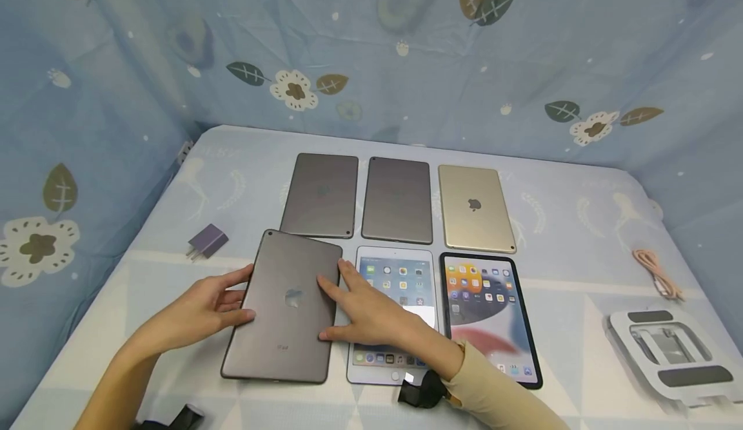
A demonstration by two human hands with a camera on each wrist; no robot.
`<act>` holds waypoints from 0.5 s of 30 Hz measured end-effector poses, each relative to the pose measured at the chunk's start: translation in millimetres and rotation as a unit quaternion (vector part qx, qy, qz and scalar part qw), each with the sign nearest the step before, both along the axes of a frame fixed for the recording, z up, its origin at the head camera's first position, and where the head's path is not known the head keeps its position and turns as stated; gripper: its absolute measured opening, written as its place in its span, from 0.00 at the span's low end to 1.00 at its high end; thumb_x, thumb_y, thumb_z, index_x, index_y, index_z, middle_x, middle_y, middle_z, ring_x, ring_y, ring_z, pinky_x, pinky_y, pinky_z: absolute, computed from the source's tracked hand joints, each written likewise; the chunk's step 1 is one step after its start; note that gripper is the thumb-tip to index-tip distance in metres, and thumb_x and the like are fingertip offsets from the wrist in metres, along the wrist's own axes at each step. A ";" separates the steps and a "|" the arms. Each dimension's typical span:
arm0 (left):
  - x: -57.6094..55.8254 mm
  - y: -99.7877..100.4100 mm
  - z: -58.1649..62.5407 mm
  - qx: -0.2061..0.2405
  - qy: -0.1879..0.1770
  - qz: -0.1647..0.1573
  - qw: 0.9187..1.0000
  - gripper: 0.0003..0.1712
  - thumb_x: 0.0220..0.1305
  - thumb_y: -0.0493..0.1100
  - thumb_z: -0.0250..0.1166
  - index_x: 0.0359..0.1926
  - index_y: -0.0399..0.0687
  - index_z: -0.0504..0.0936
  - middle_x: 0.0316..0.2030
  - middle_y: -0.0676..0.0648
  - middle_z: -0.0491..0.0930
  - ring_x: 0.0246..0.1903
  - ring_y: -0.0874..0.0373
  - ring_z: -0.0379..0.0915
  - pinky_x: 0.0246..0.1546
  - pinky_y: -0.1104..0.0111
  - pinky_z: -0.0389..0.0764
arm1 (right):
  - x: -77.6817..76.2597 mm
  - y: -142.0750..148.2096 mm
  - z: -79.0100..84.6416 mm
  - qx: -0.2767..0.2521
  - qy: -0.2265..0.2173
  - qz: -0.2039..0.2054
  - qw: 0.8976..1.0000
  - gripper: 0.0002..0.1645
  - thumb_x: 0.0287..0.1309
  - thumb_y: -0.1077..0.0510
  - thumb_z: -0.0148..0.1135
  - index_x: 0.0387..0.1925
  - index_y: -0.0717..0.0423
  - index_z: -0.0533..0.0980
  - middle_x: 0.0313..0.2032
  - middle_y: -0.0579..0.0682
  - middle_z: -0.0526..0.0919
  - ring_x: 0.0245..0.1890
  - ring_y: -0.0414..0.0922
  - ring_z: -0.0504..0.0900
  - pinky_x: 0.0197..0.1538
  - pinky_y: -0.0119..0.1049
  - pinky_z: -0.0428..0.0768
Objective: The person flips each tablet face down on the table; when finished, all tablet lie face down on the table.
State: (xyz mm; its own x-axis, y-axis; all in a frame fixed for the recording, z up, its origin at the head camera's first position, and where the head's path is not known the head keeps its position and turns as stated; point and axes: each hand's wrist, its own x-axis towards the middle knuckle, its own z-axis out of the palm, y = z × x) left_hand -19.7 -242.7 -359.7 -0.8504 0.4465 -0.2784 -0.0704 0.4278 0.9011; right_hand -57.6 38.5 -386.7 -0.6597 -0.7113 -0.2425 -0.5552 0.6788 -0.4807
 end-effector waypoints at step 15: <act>-3.8 24.7 -12.3 -0.240 0.103 0.047 0.964 0.39 0.57 0.47 0.69 0.59 0.19 0.69 0.52 0.26 0.77 0.50 0.35 0.77 0.47 0.48 0.80 | 3.5 -0.9 -3.0 0.023 0.035 0.005 0.999 0.50 0.53 0.38 0.67 0.72 0.52 0.59 0.73 0.70 0.43 0.75 0.60 0.44 0.71 0.50 0.61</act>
